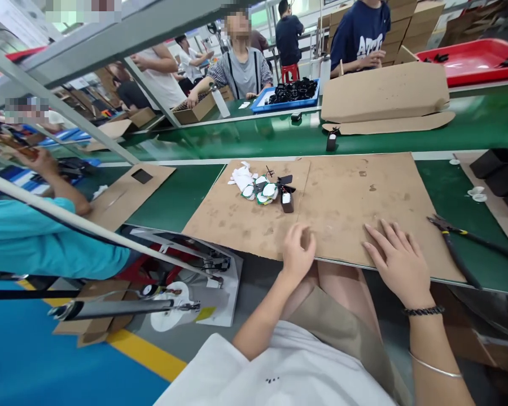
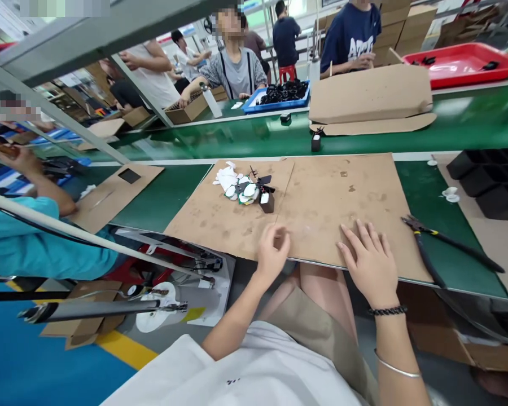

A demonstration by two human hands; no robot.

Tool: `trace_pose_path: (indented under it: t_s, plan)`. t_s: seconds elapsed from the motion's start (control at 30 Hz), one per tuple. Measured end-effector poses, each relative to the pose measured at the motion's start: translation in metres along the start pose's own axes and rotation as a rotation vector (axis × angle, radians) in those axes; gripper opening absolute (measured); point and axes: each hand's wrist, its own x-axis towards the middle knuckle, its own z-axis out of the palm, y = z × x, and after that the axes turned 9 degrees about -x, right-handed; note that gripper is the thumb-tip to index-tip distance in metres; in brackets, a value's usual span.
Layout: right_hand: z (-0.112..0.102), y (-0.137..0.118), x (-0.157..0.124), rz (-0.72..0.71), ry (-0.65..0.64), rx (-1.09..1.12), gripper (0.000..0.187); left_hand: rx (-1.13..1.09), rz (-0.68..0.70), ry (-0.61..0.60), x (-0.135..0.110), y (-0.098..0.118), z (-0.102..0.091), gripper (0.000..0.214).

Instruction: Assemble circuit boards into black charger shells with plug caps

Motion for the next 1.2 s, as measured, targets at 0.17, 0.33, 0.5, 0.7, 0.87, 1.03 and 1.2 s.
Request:
trace_pose_path:
  t_s: [0.17, 0.33, 0.5, 0.7, 0.87, 1.03, 1.2]
  plan:
    - [-0.008, 0.005, 0.005, 0.059, -0.036, 0.292, 0.045, -0.073, -0.326, 0.191, 0.041, -0.035, -0.002, 0.059]
    - [-0.043, 0.071, 0.007, 0.113, -0.048, 0.391, 0.061, -0.141, -0.493, 0.148, 0.077, -0.056, 0.0, 0.065]
    - [-0.07, 0.125, 0.001, 0.427, -0.195, 0.064, 0.08, -0.2, -0.488, 0.028, 0.068, -0.05, -0.001, 0.046]
    - [-0.072, 0.125, 0.004, 0.421, -0.166, 0.145, 0.058, -0.261, -0.509, -0.1, 0.072, -0.048, 0.007, 0.072]
    - [-0.086, 0.123, -0.004, 0.448, -0.13, 0.46, 0.055, -0.217, -0.502, -0.197, 0.101, -0.048, 0.01, 0.065]
    - [-0.095, 0.073, -0.033, 0.38, -0.152, 1.003, 0.073, -0.266, -0.415, -0.183, 0.093, -0.018, 0.017, 0.052]
    - [-0.108, 0.0, -0.044, 0.229, -0.272, 1.127, 0.047, -0.326, -0.263, -0.224, 0.057, 0.034, 0.004, 0.047]
